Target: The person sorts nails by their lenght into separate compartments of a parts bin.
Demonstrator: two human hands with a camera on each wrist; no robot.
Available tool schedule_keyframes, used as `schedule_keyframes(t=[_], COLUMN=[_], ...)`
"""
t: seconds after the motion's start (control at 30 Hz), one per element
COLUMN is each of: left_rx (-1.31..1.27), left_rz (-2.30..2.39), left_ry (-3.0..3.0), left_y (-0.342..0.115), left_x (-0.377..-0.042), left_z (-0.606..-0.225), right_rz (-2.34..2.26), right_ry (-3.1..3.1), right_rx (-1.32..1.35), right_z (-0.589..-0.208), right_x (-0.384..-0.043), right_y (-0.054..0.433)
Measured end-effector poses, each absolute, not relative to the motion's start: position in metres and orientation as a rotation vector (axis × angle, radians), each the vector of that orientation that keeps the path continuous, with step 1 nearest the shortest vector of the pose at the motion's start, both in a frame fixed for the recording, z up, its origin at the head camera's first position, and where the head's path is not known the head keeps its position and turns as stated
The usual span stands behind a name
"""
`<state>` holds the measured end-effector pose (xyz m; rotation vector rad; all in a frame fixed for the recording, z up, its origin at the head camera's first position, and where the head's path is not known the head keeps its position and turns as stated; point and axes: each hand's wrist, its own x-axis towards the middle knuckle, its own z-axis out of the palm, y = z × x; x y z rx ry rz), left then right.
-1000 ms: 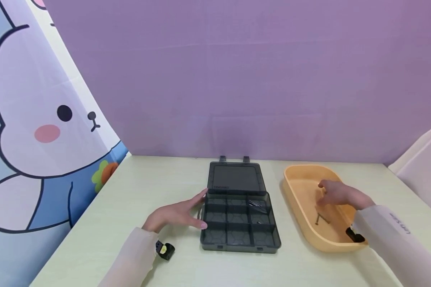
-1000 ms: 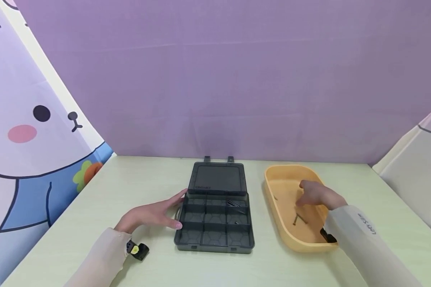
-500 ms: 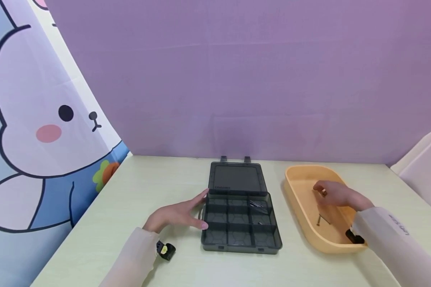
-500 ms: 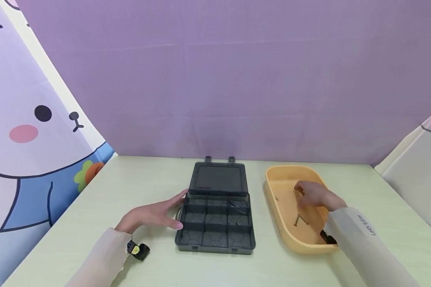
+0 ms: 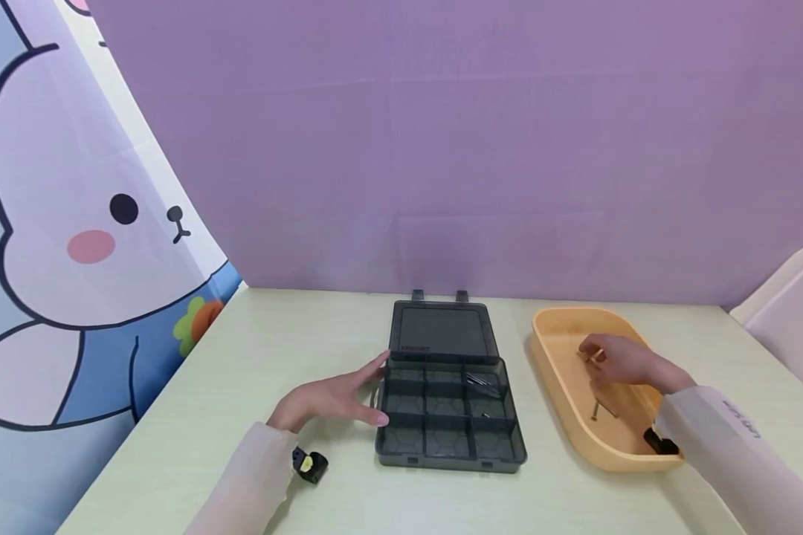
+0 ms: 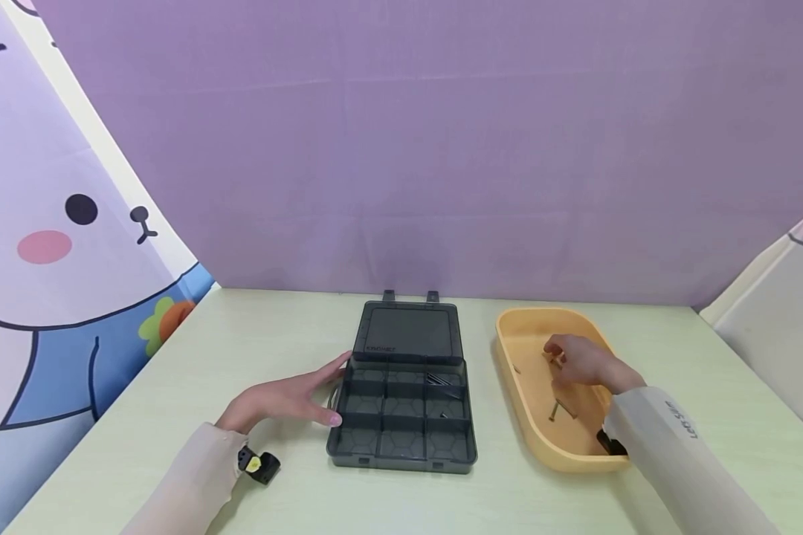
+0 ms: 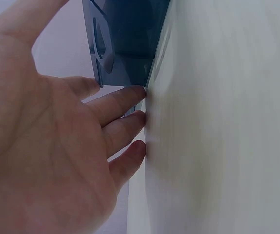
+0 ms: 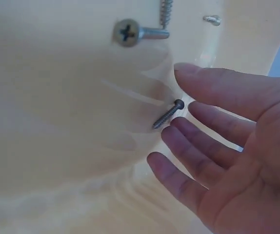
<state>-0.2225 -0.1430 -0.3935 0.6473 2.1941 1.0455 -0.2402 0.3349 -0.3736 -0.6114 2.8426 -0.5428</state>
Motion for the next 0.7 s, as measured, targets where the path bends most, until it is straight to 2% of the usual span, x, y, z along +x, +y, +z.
schedule_keyframes(t=[0.7], left_rx=[0.654], left_rz=[1.03], left_ry=[2.203], left_y=[-0.1431], left_x=[-0.2222], left_z=[-0.3941], right_rz=[-0.536], right_ry=[2.824], right_rx=[-0.671], right_z=[-0.3806], right_x=[-0.2439], right_y=[0.3303])
